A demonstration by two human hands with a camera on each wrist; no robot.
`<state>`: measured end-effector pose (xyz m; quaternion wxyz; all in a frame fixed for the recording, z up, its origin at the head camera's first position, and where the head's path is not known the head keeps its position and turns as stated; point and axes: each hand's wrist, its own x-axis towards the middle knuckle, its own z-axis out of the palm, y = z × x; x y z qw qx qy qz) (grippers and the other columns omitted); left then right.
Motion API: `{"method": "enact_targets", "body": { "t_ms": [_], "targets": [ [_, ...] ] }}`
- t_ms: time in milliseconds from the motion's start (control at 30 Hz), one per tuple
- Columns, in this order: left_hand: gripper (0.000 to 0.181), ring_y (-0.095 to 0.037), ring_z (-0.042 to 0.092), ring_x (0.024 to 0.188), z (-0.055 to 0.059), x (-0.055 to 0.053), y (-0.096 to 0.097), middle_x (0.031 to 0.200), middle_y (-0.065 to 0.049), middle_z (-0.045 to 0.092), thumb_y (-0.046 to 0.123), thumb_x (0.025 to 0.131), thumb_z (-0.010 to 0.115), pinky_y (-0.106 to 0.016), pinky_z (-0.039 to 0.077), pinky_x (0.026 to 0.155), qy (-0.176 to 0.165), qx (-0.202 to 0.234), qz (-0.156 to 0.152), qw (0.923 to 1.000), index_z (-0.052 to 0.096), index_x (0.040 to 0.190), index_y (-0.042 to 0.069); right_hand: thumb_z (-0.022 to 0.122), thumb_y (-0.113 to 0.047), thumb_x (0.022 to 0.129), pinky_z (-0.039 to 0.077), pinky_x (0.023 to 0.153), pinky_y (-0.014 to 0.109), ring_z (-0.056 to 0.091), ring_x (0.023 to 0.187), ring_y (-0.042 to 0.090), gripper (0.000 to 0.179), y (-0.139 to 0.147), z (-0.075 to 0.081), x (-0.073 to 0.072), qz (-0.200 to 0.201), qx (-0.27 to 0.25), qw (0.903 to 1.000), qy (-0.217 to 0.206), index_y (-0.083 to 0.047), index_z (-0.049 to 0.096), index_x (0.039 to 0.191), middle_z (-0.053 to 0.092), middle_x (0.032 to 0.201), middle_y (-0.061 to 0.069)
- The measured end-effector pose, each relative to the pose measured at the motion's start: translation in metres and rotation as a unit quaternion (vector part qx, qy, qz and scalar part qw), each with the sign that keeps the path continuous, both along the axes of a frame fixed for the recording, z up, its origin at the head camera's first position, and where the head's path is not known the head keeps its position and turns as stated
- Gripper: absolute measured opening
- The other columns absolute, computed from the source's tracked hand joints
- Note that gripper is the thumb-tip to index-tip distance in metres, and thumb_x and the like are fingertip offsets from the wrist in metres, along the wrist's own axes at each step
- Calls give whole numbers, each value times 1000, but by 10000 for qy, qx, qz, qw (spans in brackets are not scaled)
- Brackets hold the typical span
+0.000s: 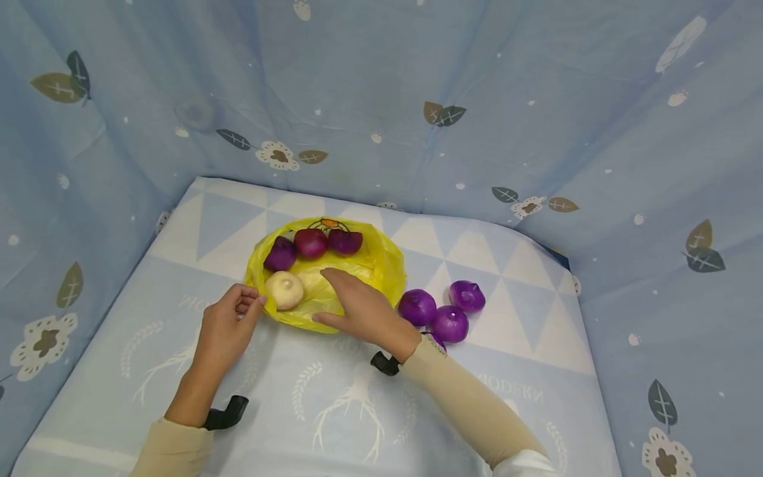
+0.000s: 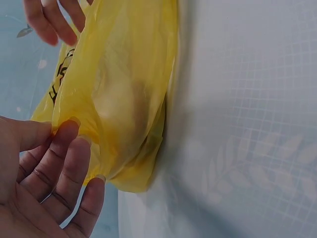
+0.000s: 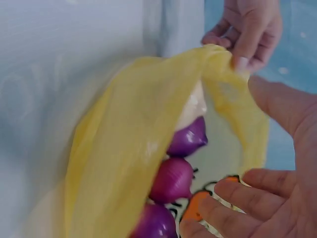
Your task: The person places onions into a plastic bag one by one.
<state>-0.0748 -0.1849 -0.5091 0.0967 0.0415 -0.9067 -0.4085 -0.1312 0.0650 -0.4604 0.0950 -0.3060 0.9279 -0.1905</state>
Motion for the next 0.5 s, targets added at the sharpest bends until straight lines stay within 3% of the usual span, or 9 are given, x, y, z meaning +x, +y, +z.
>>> {"method": "enact_targets", "body": {
  "t_ms": [167, 267, 500],
  "targets": [
    [22, -16, 58, 75, 2, 0, 0, 84, -4, 65, 30, 96, 60, -21, 45, 65, -9, 23, 0, 10000, 60, 99, 9, 62, -67, 80, 24, 113, 34, 18, 145, 14, 104, 34, 9, 15, 184, -109, 9994, 281, -19, 9, 155, 21, 158, -1],
    [21, -16, 58, 76, 2, 0, 0, 84, -4, 65, 30, 96, 60, -20, 45, 64, 1, 19, -7, 10000, 59, 99, 8, 62, -71, 77, 18, 115, 36, 11, 147, 17, 111, 54, 11, 25, 190, -116, 9983, 546, -18, 5, 156, 13, 160, 1],
    [22, -16, 58, 76, 3, 0, 1, 84, -4, 64, 31, 96, 60, -21, 45, 66, 12, 12, -2, 10000, 60, 99, 9, 66, -72, 73, 13, 115, 48, 4, 147, 27, 119, 102, 17, 39, -351, 104, 9958, 835, -15, 2, 155, 8, 161, 5]
  ]
}}
